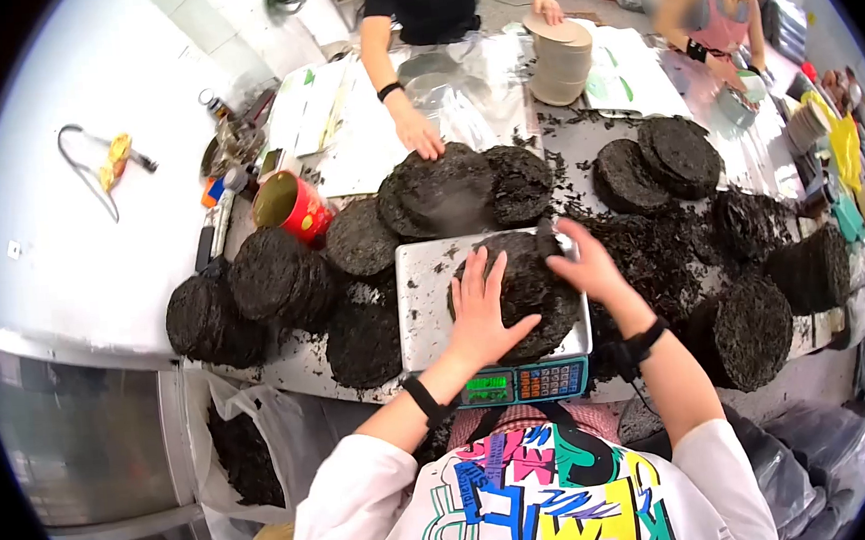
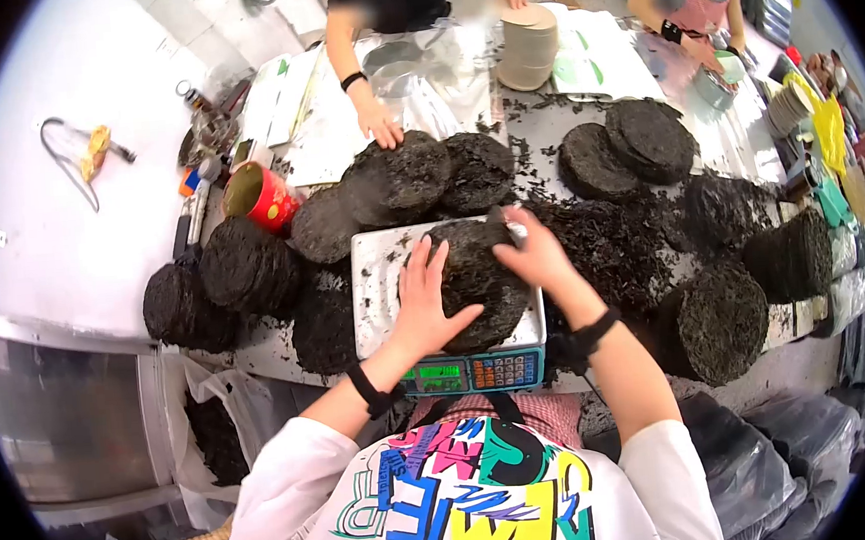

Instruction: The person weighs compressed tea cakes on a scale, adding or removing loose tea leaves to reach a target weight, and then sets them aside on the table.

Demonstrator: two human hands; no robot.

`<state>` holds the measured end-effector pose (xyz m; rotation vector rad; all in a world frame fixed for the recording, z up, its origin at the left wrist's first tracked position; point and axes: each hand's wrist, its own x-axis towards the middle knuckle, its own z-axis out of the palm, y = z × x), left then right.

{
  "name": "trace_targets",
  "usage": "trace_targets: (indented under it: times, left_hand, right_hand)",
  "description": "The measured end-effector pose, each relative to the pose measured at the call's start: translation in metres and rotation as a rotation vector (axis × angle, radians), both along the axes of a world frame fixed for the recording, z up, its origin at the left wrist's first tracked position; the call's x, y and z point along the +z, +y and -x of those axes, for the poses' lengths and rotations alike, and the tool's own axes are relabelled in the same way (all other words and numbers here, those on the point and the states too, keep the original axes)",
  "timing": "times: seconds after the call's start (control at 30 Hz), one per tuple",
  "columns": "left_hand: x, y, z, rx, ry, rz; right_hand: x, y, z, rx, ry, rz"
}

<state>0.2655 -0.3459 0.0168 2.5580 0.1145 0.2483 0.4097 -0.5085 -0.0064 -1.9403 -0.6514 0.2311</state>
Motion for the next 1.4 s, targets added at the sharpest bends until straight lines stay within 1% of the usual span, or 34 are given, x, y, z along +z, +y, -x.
trace_targets:
  times: [0.03,0.07,0.13,0.2,0.27,0.3,0.33,0.4,0.47,0.5,0.53,0.57,0.67,0.73,0.8,0.83,0.87,0.93,0.97,1.0,1.03,1.07,1.1,1.17,1.2,1.23,1.27,1.3,1.33,1.37,1.4]
  left_hand:
    - [-0.01,-0.007,-0.004,0.008,0.0,-0.064]
    - [-0.015,-0.013,-0.007,0.03,-0.031,-0.059]
    - [-0.023,-0.019,-0.01,-0.013,-0.068,-0.122]
    - [-0.024,-0.019,-0.014,-0.07,-0.013,-0.209]
    - [-0.018,-0.019,-0.021,-0.127,0.038,-0.214]
    - [-0.019,-0.021,-0.027,-0.155,0.038,-0.226]
    - [-0.02,-0.025,-0.037,-0.191,0.037,-0.234]
    - [-0.019,-0.041,-0.062,-0.274,0.016,-0.219]
    - [-0.021,-0.059,-0.09,-0.377,-0.019,-0.136]
    - [-0.021,-0.068,-0.105,-0.392,-0.048,-0.087]
    - [-0.02,-0.075,-0.116,-0.402,-0.069,-0.038]
    - [-0.019,-0.08,-0.125,-0.407,-0.083,0.008]
    - [0.011,-0.093,-0.16,-0.497,-0.185,0.119]
    - [0.037,-0.107,-0.18,-0.541,-0.221,0.111]
    - [0.048,-0.122,-0.198,-0.507,-0.338,0.215]
    - [0.058,-0.125,-0.204,-0.465,-0.395,0.25]
    - [0.066,-0.128,-0.209,-0.436,-0.532,0.307]
    - [0.056,-0.131,-0.206,-0.547,-0.51,0.432]
    - [0.052,-0.132,-0.204,-0.628,-0.462,0.321]
    - [0.042,-0.131,-0.199,-0.672,-0.262,0.138]
    - [0.029,-0.13,-0.187,-0.589,-0.103,0.003]
    - [0.006,-0.118,-0.178,-0.559,0.062,0.048]
    - [-0.008,-0.104,-0.175,-0.581,0.041,0.232]
    - [-0.003,-0.078,-0.159,-0.52,0.084,0.295]
    - [-0.011,-0.059,-0.148,-0.447,0.123,0.305]
    - [-0.021,-0.042,-0.135,-0.34,0.076,0.336]
    - [-0.017,-0.028,-0.121,-0.247,0.09,0.329]
    - [-0.025,-0.011,-0.106,-0.153,0.105,0.366]
    - [-0.018,0.002,-0.088,-0.069,0.212,0.331]
    - [-0.023,0.016,-0.072,-0.021,0.208,0.317]
    - [-0.016,0.019,-0.062,0.089,0.24,0.319]
  right_hand:
    - [0.02,0.009,0.01,0.085,0.035,0.13]
    - [0.034,0.014,0.017,0.162,0.067,0.265]
    - [0.025,0.008,0.038,0.411,-0.187,0.411]
    - [0.012,-0.009,0.054,0.273,-0.384,-0.013]
    - [0.01,-0.037,0.048,0.048,-0.239,-0.052]
    - [0.004,-0.053,0.043,-0.143,-0.132,-0.08]
    - [-0.026,-0.067,0.04,-0.346,0.136,-0.24]
    - [-0.057,-0.085,0.041,-0.505,0.719,-0.432]
    - [-0.079,-0.089,0.045,-0.246,1.24,-0.876]
    - [-0.088,-0.085,0.047,-0.345,1.187,-0.978]
    - [-0.083,-0.08,0.044,-0.438,1.137,-1.077]
    - [-0.078,-0.081,0.039,-0.443,1.096,-1.127]
    - [-0.074,-0.091,0.018,-0.447,1.229,-1.329]
    - [-0.07,-0.098,0.001,-0.506,1.228,-1.385]
    - [-0.067,-0.102,-0.021,-0.554,1.153,-1.467]
    - [-0.049,-0.102,-0.033,-0.657,1.083,-1.466]
    - [-0.062,-0.108,-0.05,-0.641,1.063,-1.54]
    - [-0.061,-0.124,-0.088,-0.556,0.991,-1.673]
    - [-0.072,-0.139,-0.114,-0.753,0.978,-1.673]
    - [-0.081,-0.153,-0.139,-0.871,0.914,-1.72]
    - [-0.091,-0.167,-0.165,-0.987,0.841,-1.757]
    - [-0.095,-0.179,-0.188,-1.017,0.712,-1.842]
    - [-0.108,-0.191,-0.214,-1.065,0.627,-1.87]
    - [-0.138,-0.22,-0.263,-1.122,0.491,-1.906]
    - [-0.148,-0.23,-0.281,-1.19,0.502,-1.86]
    - [-0.158,-0.241,-0.298,-1.291,0.508,-1.8]
    - [-0.168,-0.25,-0.31,-1.39,0.52,-1.735]
    - [-0.175,-0.26,-0.322,-1.504,0.562,-1.685]
    - [-0.176,-0.269,-0.326,-1.565,0.613,-1.59]
    - [-0.181,-0.278,-0.331,-1.595,0.589,-1.539]
    - [-0.188,-0.284,-0.332,-1.629,0.568,-1.483]
